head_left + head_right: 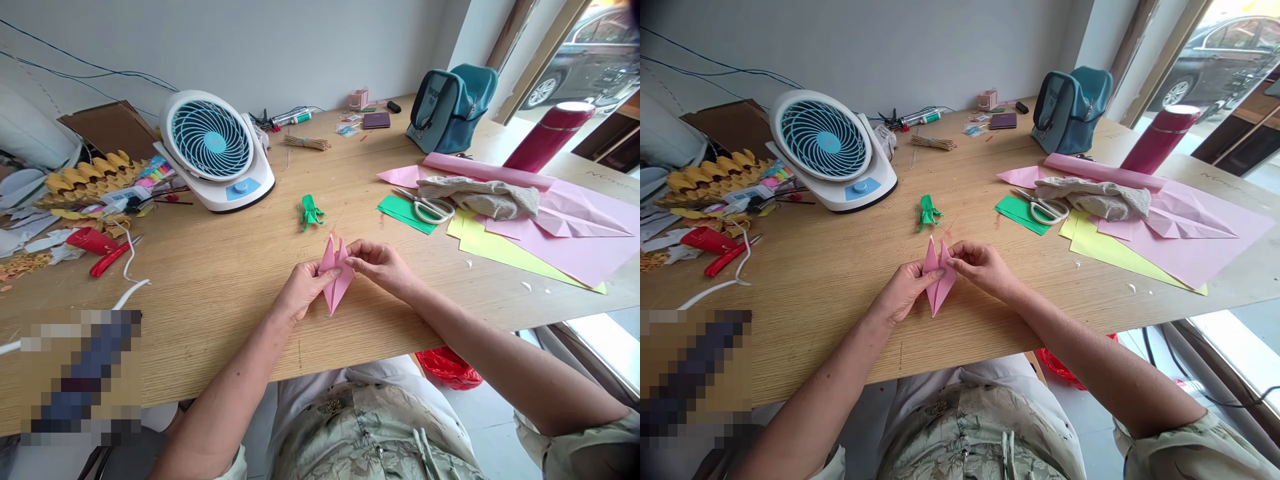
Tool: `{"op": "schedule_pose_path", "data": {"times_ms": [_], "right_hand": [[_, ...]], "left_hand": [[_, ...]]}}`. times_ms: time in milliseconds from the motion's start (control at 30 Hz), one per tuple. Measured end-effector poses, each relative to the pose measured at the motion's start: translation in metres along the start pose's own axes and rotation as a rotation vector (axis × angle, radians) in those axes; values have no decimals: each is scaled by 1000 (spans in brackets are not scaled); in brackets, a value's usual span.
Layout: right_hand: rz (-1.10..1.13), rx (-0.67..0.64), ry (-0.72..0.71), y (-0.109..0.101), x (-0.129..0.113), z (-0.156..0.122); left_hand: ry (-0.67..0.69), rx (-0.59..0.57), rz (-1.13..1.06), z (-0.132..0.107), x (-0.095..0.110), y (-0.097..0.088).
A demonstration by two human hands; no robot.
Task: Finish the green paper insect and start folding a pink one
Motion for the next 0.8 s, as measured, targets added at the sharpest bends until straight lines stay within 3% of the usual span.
{"op": "schedule_pose_path", "data": {"times_ms": [333, 800], "right_hand": [[-61, 16, -21, -3, -4, -1], [-23, 3, -21, -2, 2, 0]], "left_hand": [[3, -1, -17, 1, 1, 0], [54, 92, -10, 2, 4, -7]]}}
Point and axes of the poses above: each hand's wrist, its own z-axis towards the middle knuckle, its own y-axis out of the palm, x = y × z, the point moved 8 cm from there along z, towards the middle knuckle, and after that the axes turned 5 degrees about x, right-handed, at the moved point
